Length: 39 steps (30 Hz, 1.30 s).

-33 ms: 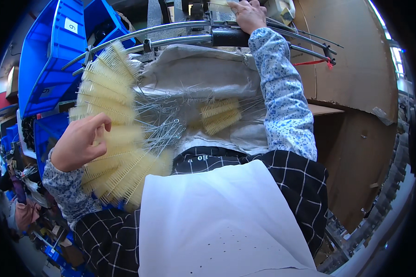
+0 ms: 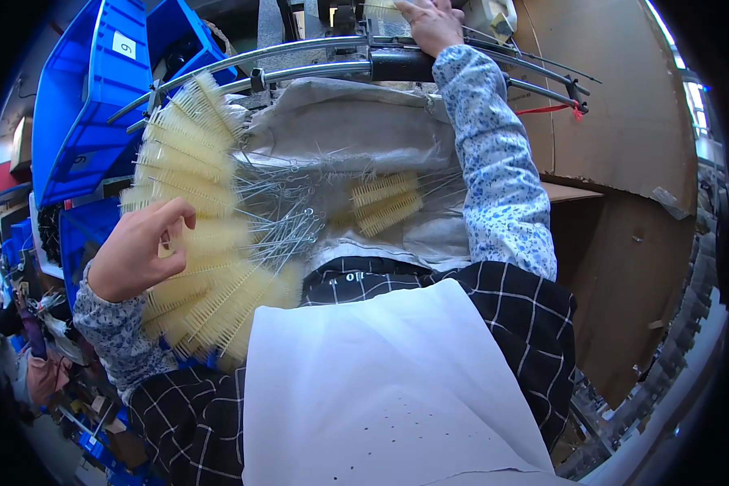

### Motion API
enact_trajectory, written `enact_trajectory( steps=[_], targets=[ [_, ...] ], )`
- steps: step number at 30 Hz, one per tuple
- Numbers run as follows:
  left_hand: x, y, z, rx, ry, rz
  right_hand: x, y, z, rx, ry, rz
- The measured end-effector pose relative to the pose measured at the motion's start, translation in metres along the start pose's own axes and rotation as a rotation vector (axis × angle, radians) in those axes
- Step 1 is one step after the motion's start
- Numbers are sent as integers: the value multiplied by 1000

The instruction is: The person takes yellow bristle brush heads from a blue bin and inserts them into a metal jig on a machine. They repeatedly place the brush heads into the jig, likely to secure them or prepare them for a subsequent manufacturing step. The person handles the brush heads one at a time throughout the process.

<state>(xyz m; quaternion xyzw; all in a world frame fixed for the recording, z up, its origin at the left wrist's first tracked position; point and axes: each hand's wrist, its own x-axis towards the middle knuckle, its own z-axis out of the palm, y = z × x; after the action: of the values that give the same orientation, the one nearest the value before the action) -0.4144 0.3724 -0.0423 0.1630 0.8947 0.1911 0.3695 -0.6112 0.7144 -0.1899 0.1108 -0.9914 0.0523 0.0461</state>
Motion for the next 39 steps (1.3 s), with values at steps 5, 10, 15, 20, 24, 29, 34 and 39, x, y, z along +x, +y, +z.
enact_trajectory(
  steps=[5,10,15,20,24,29,34,39],
  targets=[
    [2,-6,10,-30,113,133,19,19,22,-130,-22,-77],
    [-2,-11,5,-241,296,198,-4,45,28,-74,266,80],
    [-21,-20,-15,-434,544,294,-18,68,41,-135,351,176],
    [-45,-27,-33,-318,638,408,-9,69,51,88,299,142],
    [-54,-29,-35,-286,696,455,-7,44,52,83,323,131],
    [-67,-27,-38,-275,689,447,-3,7,47,86,311,140],
    [-56,-21,-40,-298,643,495,4,-44,46,82,216,193],
    [-43,-4,-37,-308,662,475,10,-76,47,112,195,206]
  ],
)
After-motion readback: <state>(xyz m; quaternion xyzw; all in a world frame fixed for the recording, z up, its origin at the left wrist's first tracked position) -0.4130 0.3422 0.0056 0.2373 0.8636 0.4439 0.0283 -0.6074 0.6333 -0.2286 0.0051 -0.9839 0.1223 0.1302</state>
